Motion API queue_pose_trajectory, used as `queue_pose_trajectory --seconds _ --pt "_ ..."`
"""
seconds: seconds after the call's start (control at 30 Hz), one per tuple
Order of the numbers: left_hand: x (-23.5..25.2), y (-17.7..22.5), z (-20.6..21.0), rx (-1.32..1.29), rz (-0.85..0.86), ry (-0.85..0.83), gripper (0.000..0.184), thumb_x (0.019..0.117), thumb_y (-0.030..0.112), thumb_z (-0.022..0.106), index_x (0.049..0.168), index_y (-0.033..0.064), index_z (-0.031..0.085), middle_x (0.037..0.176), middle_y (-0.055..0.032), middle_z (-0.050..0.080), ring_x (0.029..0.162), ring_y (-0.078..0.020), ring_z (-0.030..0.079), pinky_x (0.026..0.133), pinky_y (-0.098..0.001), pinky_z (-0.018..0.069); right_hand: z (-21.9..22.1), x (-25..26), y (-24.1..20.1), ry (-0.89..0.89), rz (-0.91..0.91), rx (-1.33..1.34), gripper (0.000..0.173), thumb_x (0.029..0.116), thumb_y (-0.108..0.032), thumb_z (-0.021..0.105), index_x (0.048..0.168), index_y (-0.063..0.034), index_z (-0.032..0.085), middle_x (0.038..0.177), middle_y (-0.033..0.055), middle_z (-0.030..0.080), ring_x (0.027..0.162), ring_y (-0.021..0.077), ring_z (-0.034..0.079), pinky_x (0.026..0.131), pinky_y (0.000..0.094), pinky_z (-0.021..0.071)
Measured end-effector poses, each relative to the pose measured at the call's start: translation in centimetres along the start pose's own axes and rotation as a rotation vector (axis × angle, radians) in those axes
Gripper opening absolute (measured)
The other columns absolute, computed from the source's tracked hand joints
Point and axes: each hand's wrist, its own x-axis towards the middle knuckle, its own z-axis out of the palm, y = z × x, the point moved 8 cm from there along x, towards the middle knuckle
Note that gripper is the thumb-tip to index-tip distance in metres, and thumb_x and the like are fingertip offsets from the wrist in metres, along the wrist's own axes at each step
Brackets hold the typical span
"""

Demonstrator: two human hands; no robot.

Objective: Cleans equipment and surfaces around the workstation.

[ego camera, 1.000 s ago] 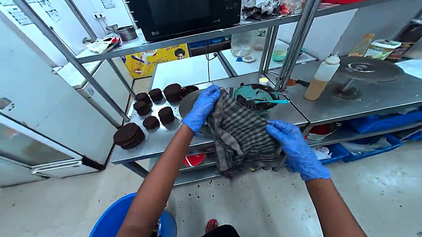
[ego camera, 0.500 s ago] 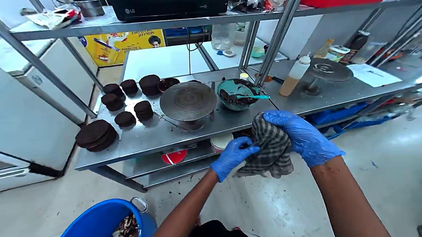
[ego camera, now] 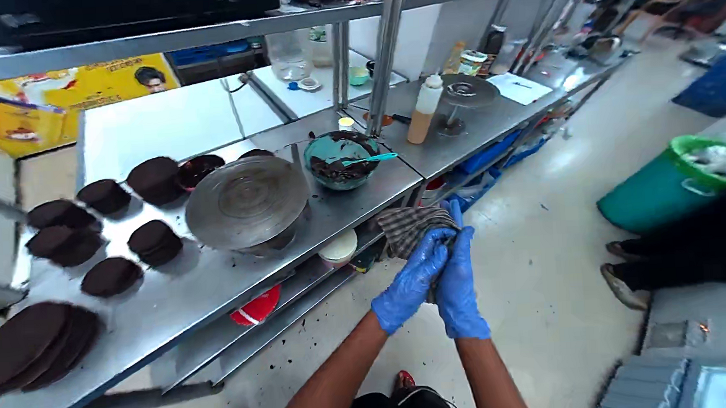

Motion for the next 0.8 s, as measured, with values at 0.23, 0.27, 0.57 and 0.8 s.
queue_pose_trajectory --seconds 0.23,0.27,0.57,0.8 --pt "6.3 -1.6 -0.2 0.177 0.027 -0.001 0.053 0.1107 0.043 0.028 0.160 0.0253 0.035 0.164 0.0048 0.034 0.141 -0.0130 0.043 0.112 -0.0406 0.0429 -5.4 -0.4 1.3 -0.196 0.138 0.411 0.112 0.0880 -0.087 0.008 0.158 -0.0052 0.036 0.162 0.0117 0.040 0.150 0.0243 0.038 0.124 0.0432 0.0303" --pt "7.1 -2.1 -0.4 0.124 0.005 -0.002 0.051 0.1114 0.041 0.028 0.160 0.0267 0.034 0.162 0.0043 0.037 0.137 -0.0130 0.047 0.109 -0.0397 0.0462 -7.4 0.7 1.2 -0.164 0.148 0.578 0.115 0.0858 -0.089 0.006 0.155 -0.0041 0.042 0.156 0.0160 0.048 0.144 0.0301 0.046 0.119 0.0461 0.0376" --pt "17.8 -8.0 11.3 -0.551 -0.262 -0.116 0.086 0.0982 0.076 0.014 0.163 0.0204 0.027 0.161 -0.0056 0.040 0.146 -0.0189 0.041 0.116 -0.0414 0.0396 -18.1 13.2 3.4 0.180 -0.164 -0.332 0.062 0.0974 -0.039 0.056 0.154 -0.0142 0.046 0.162 0.0187 0.034 0.150 0.0317 0.032 0.120 0.0526 0.0326" --pt "25.2 -9.9 12.3 -0.543 -0.257 -0.195 0.118 0.0809 0.095 0.009 0.162 0.0109 0.028 0.165 -0.0117 0.033 0.149 -0.0283 0.037 0.119 -0.0492 0.0356 -30.2 21.4 0.2 0.335 -0.111 -0.319 0.043 0.1095 -0.032 0.042 0.148 -0.0154 0.051 0.128 0.0066 0.066 0.103 0.0113 0.067 0.090 0.0370 0.0568"
